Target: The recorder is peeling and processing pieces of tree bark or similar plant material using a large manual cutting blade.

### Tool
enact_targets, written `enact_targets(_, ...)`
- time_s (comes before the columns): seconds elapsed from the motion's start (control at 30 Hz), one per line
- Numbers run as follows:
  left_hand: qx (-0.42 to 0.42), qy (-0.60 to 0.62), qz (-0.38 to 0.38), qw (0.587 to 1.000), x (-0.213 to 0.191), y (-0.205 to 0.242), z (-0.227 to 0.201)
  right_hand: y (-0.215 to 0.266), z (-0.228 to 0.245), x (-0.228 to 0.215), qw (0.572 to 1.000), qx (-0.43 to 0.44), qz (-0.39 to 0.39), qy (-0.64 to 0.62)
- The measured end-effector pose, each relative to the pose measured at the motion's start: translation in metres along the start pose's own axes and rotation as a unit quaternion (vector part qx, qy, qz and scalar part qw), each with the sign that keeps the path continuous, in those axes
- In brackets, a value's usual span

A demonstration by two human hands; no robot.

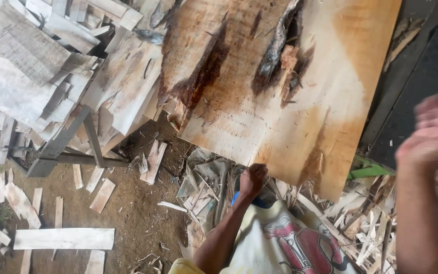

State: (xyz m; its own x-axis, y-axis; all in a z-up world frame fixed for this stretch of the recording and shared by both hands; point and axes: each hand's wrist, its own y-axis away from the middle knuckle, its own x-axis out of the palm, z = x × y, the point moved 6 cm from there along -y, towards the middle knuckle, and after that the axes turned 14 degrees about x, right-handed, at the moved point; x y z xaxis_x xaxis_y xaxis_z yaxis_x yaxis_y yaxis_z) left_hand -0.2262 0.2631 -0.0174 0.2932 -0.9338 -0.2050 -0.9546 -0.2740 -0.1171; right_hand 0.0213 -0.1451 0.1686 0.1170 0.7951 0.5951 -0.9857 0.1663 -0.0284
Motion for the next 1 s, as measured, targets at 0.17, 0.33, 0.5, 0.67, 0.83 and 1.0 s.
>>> enact_targets(0.17,0.027,-0.295,-0.044,0.954,-0.055,-0.094,-0.086,0.092,-0.147,0.096,0.889,0.240,0.044,0.387)
enact_targets(0.33,-0.019,-0.403,-0.090,0.911,-0.135,-0.158,-0.073,0.094,-0.275,0.109,0.844,0.338,0.084,0.407)
enact_targets(0.5,-0.073,-0.472,-0.162,0.864,-0.217,-0.177,-0.052,0.016,-0.343,0.163,0.861,0.303,0.110,0.394)
enact_targets(0.67,-0.067,-0.447,-0.160,0.878,-0.257,-0.195,-0.053,-0.047,-0.381,0.236,0.855,0.290,0.010,0.429)
enact_targets(0.83,-0.203,-0.408,-0.043,0.889,-0.295,-0.226,-0.022,-0.064,-0.390,0.264,0.771,0.237,-0.071,0.587)
enact_targets(1.0,-0.172,-0.267,0.123,0.940,-0.279,-0.256,0.040,-0.074,-0.392,0.274,0.718,0.236,-0.088,0.649)
